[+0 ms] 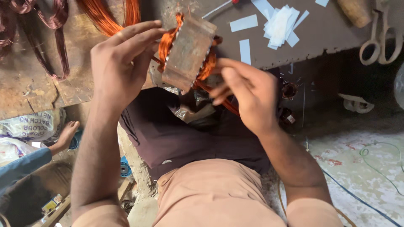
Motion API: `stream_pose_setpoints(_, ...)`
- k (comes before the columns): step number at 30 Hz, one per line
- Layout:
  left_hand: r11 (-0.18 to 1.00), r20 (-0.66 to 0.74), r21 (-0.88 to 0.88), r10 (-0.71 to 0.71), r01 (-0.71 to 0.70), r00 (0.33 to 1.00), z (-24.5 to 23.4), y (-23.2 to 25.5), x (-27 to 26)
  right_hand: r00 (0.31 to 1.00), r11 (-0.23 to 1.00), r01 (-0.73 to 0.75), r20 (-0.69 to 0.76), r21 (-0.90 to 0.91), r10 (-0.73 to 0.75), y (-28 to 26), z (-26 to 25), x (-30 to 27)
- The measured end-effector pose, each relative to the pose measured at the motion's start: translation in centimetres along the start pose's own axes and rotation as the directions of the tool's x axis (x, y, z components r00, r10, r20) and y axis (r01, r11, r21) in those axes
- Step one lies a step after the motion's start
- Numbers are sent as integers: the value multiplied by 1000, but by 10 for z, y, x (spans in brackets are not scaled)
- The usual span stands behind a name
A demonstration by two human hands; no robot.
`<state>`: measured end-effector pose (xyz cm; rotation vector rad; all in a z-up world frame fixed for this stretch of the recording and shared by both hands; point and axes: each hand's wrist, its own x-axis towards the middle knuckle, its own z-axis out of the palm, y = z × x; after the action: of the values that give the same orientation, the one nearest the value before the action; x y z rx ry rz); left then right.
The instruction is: The person sits on the floor and winds copper wire around a metal core. They use scissors to cut a white insulating strip and place it between layers of wire. The person continues to wrap the copper wire around the core, adjusting the layers by hand.
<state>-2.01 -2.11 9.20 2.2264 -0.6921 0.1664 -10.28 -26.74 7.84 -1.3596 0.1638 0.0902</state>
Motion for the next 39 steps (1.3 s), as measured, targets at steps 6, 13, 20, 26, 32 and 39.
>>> stream_pose_setpoints(6, 997, 145, 38, 62, -69, 987, 11, -26, 15, 844, 444, 462, 226, -768, -487, 15, -16, 9)
stream_pose_setpoints(13, 993, 222, -91, -54, 76, 973, 6, -29, 16, 854, 456, 477, 274, -751, -441, 37, -13, 23)
stream_pose_setpoints(20, 994, 227, -71, -62, 80, 972, 4, -26, 18, 832, 435, 526, 335, -731, -443, 36, -16, 30)
stream_pose_setpoints(26, 999, 296, 49, -29, 15, 955, 1, -18, 31, 847, 473, 506, 312, -721, -431, 34, -16, 30)
stream_pose_setpoints(32, 996, 360, 91, -21, -13, 933, 9, -46, 17, 864, 572, 486, 264, -661, -429, 33, -12, 18)
stream_pose_setpoints(39, 991, 387, 109, 23, -70, 922, 2, -41, 24, 869, 559, 479, 275, -677, -412, 36, -14, 21)
